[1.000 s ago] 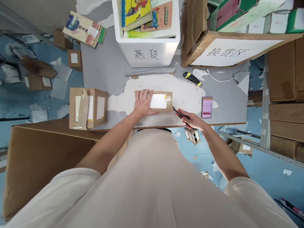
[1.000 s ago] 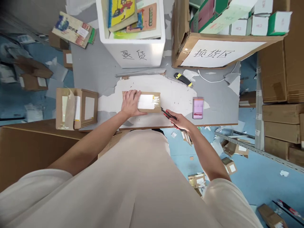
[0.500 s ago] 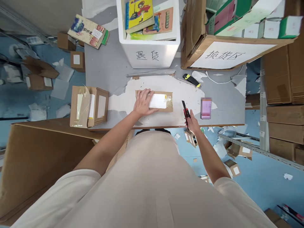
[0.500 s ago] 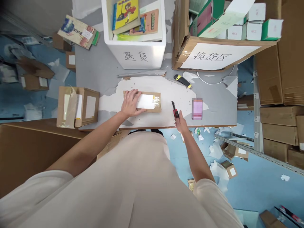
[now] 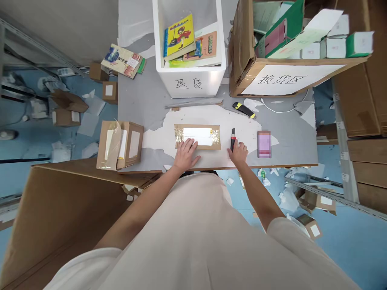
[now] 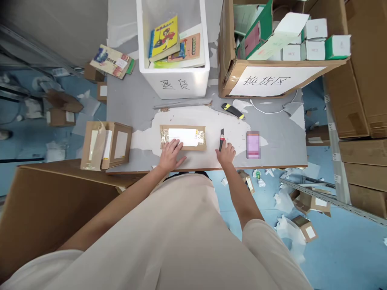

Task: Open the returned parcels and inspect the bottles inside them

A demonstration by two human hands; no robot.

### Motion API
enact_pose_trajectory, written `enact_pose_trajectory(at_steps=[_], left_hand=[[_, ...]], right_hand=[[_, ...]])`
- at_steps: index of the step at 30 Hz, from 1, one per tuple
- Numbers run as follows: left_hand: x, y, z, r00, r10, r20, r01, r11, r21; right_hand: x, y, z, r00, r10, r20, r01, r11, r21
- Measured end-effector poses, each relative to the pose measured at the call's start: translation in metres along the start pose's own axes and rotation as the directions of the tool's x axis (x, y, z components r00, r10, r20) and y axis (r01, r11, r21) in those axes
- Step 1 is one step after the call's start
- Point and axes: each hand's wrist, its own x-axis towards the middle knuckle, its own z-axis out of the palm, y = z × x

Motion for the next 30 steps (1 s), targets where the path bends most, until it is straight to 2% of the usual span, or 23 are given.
enact_pose_trajectory(at_steps=[2,3,4,6,7,9,12,16,17,21,22,23,25,27,30], left_hand=[[0.003,-0.001,0.002,1.000,-0.006,0.006,0.006,1.000,0.007],[0.004,-0.002,0.003,1.000,0.000,0.015,0.000,1.000,0.008],[0.005,-0.003,0.004,1.000,0.008,0.026,-0.008,1.000,0.012],[0.006,-0.005,0.005,0.999,0.024,0.039,-0.025,0.999,0.024],[0.005,-0.006,0.006,0.999,0.027,0.041,-0.028,0.999,0.032],[0.004,-0.007,0.007,0.999,0.026,0.040,-0.028,0.999,0.047],[0.005,-0.007,0.008,0.998,0.016,0.053,-0.019,0.999,0.048],[0.006,-0.006,0.009,0.997,-0.012,0.073,0.009,0.999,0.044],[0.005,-0.005,0.010,0.997,-0.016,0.070,0.013,0.999,0.044],[-0.001,-0.003,0.012,0.997,-0.032,0.068,0.031,0.999,0.027],[-0.003,-0.002,0.012,0.997,-0.040,0.073,0.038,0.999,0.025],[-0.005,-0.001,0.013,0.996,-0.051,0.076,0.049,0.998,0.027],[-0.008,0.002,0.012,0.995,-0.071,0.077,0.068,0.997,0.037],[-0.010,0.006,0.011,0.994,-0.086,0.072,0.083,0.995,0.050],[-0.007,0.010,0.007,0.994,-0.089,0.070,0.084,0.994,0.072]], right_hand=[[0.008,-0.014,-0.021,0.983,-0.131,-0.129,0.138,0.990,0.042],[0.013,-0.026,-0.032,0.955,-0.242,-0.170,0.253,0.966,0.051],[0.019,-0.039,-0.043,0.908,-0.384,-0.166,0.395,0.918,0.034],[0.030,-0.068,-0.063,0.773,-0.631,-0.062,0.630,0.776,-0.035],[0.034,-0.082,-0.069,0.719,-0.694,0.006,0.693,0.718,-0.065],[0.040,-0.104,-0.076,0.662,-0.738,0.129,0.749,0.651,-0.118],[0.043,-0.124,-0.071,0.661,-0.722,0.204,0.750,0.624,-0.218],[0.037,-0.137,-0.058,0.715,-0.681,0.156,0.691,0.655,-0.305],[0.036,-0.137,-0.058,0.707,-0.692,0.146,0.697,0.648,-0.306],[0.048,-0.130,-0.081,0.602,-0.776,0.191,0.795,0.557,-0.239],[0.057,-0.127,-0.090,0.597,-0.775,0.210,0.801,0.561,-0.209],[0.067,-0.126,-0.097,0.609,-0.763,0.214,0.793,0.583,-0.177],[0.089,-0.127,-0.105,0.670,-0.720,0.181,0.741,0.661,-0.113],[0.104,-0.130,-0.103,0.725,-0.677,0.131,0.687,0.724,-0.059],[0.105,-0.131,-0.095,0.748,-0.662,0.050,0.663,0.747,-0.037]])
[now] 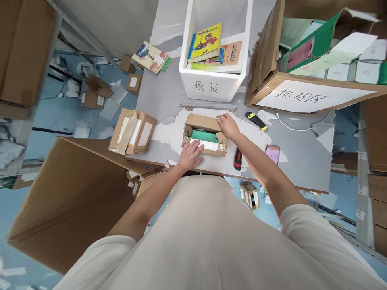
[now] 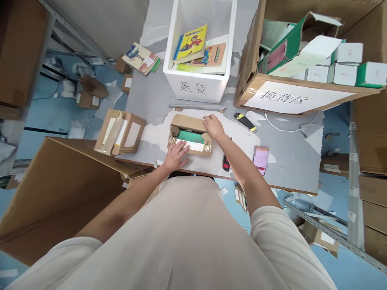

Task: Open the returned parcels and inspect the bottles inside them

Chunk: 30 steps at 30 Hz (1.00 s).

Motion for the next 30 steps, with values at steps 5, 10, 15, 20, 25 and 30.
enact_pose_trajectory(at_steps=[5,10,15,20,25,30], left_hand=[[0.012,-0.015,-0.026,0.999,0.035,0.009,-0.036,0.999,0.021],[0.038,-0.074,-0.054,0.992,0.114,0.053,-0.112,0.993,-0.040],[0.056,-0.112,-0.041,0.984,0.174,0.034,-0.165,0.969,-0.186],[0.051,-0.109,-0.033,0.975,0.220,-0.016,-0.217,0.945,-0.243],[0.046,-0.107,-0.068,0.956,0.255,0.143,-0.229,0.958,-0.174],[0.065,-0.062,-0.093,0.978,0.189,0.093,-0.186,0.982,-0.041]], right_hand=[[-0.041,-0.017,0.002,0.973,-0.229,-0.029,0.228,0.973,-0.043],[-0.072,-0.046,0.006,0.897,-0.378,0.231,0.416,0.897,-0.149],[-0.099,-0.069,0.026,0.972,-0.199,0.129,0.225,0.945,-0.238],[-0.144,-0.075,0.056,0.992,-0.123,0.039,0.128,0.974,-0.190],[-0.138,-0.062,0.031,0.985,-0.134,0.107,0.139,0.989,-0.045],[-0.075,-0.065,-0.016,0.957,-0.024,0.290,0.091,0.971,-0.219]])
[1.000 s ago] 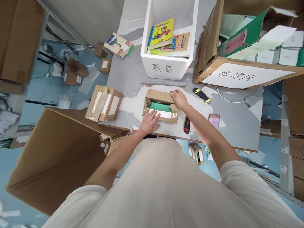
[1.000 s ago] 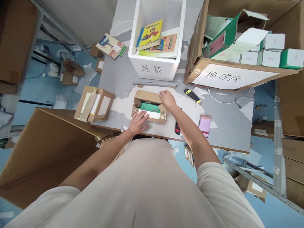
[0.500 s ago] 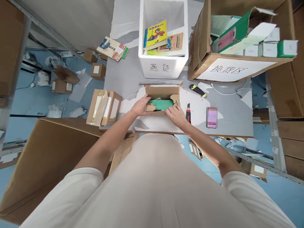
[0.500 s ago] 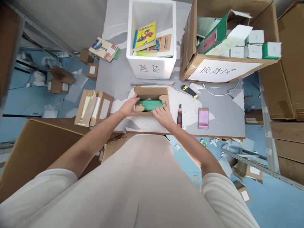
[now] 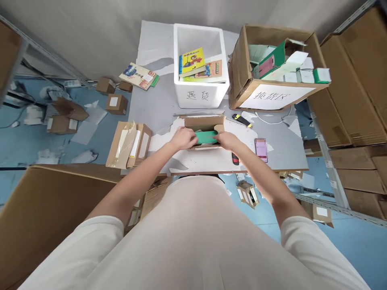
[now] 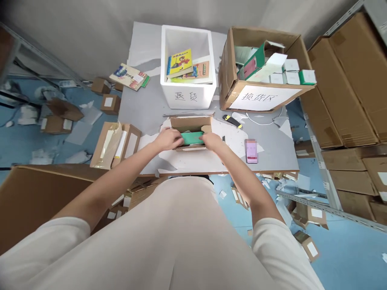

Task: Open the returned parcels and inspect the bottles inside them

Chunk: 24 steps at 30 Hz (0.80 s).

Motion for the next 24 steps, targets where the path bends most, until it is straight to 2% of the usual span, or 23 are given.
enact_pose_trajectory(at_steps=[2,4,6,9,12,14,17,20,24], left_hand=[[0.017,0.020,0.002,0.995,0.027,0.097,-0.034,0.997,0.064],[0.033,0.030,0.009,0.974,-0.055,0.219,0.022,0.988,0.151],[0.045,0.029,0.017,0.948,-0.156,0.278,0.097,0.972,0.216],[0.047,0.012,0.028,0.952,-0.199,0.233,0.138,0.957,0.255],[0.034,-0.003,0.035,0.967,-0.217,0.131,0.186,0.959,0.211],[0.020,-0.006,0.037,0.967,-0.236,0.092,0.220,0.964,0.152],[-0.004,-0.004,0.040,0.967,-0.251,0.035,0.245,0.961,0.130],[-0.023,-0.002,0.043,0.967,-0.256,0.014,0.253,0.961,0.109],[-0.033,-0.004,0.047,0.970,-0.239,0.047,0.236,0.970,0.065]], right_hand=[[0.020,-0.009,-0.012,0.999,-0.040,0.009,0.041,0.992,-0.116],[0.033,-0.021,-0.014,0.997,-0.076,0.018,0.078,0.976,-0.202],[0.037,-0.028,-0.009,0.998,-0.065,0.023,0.069,0.962,-0.265],[0.027,-0.022,0.000,1.000,-0.016,-0.024,0.008,0.954,-0.300],[0.007,0.000,0.008,0.989,0.034,-0.144,-0.073,0.959,-0.275],[-0.007,0.017,0.015,0.975,0.047,-0.217,-0.092,0.974,-0.205],[-0.021,0.037,0.033,0.963,0.050,-0.264,-0.064,0.997,-0.043],[-0.028,0.050,0.055,0.961,0.095,-0.260,-0.066,0.991,0.120],[-0.031,0.054,0.074,0.968,0.210,-0.140,-0.179,0.962,0.207]])
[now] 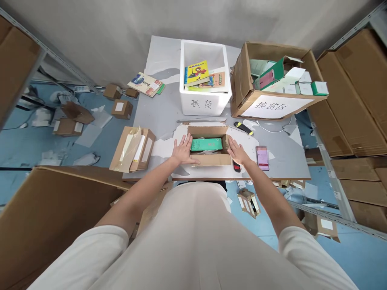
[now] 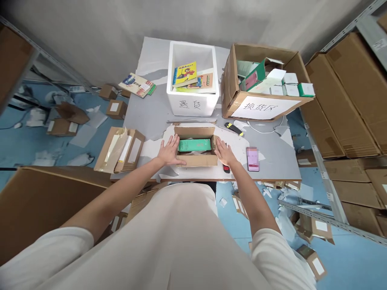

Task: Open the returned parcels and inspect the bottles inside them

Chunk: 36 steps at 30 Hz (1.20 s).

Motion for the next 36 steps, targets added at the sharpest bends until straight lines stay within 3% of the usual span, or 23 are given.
enact_pose_trajectory(at_steps=[2,4,7,10,13,18,21,24,26,29,33,36], left_hand=[[0.000,0.001,0.001,1.000,-0.018,0.006,0.018,1.000,-0.002],[0.001,0.003,0.002,0.999,-0.048,0.024,0.048,0.999,-0.004],[0.001,0.005,0.003,0.997,-0.062,0.054,0.063,0.998,-0.019],[0.001,0.005,0.003,0.997,-0.057,0.057,0.060,0.997,-0.047],[0.002,0.003,0.004,0.997,-0.060,0.052,0.064,0.996,-0.068],[0.003,0.004,0.003,0.997,-0.064,0.053,0.069,0.993,-0.093],[0.002,0.004,0.004,0.997,-0.063,0.050,0.068,0.992,-0.104],[0.001,0.002,0.005,0.997,-0.067,0.046,0.072,0.991,-0.113],[0.001,0.002,0.005,0.997,-0.069,0.038,0.073,0.991,-0.115],[0.001,0.004,0.006,0.997,-0.071,0.038,0.074,0.991,-0.112],[0.002,0.007,0.004,0.996,-0.078,0.050,0.082,0.992,-0.100],[0.001,0.008,0.003,0.995,-0.085,0.055,0.090,0.992,-0.088]], right_hand=[[-0.001,-0.004,-0.002,0.999,0.045,0.020,-0.044,0.997,-0.066],[-0.002,-0.015,-0.010,0.997,0.062,-0.037,-0.068,0.980,-0.185],[0.003,-0.045,-0.024,0.989,-0.045,-0.144,-0.009,0.937,-0.350],[0.022,-0.078,-0.029,0.984,-0.175,0.022,0.169,0.901,-0.399],[0.054,-0.095,-0.023,0.984,-0.059,0.167,0.124,0.901,-0.417],[0.092,-0.088,-0.006,0.975,0.061,0.216,0.045,0.889,-0.455],[0.091,-0.081,-0.008,0.970,0.006,0.245,0.109,0.886,-0.451],[0.079,-0.072,-0.026,0.965,-0.091,0.247,0.193,0.882,-0.430],[0.068,-0.063,-0.043,0.967,-0.189,0.173,0.240,0.905,-0.353],[0.052,-0.052,-0.058,0.957,-0.285,-0.050,0.278,0.954,-0.115],[0.044,-0.058,-0.044,0.940,-0.187,-0.286,0.235,0.961,0.143],[0.048,-0.079,-0.026,0.921,-0.170,-0.349,0.244,0.953,0.181]])
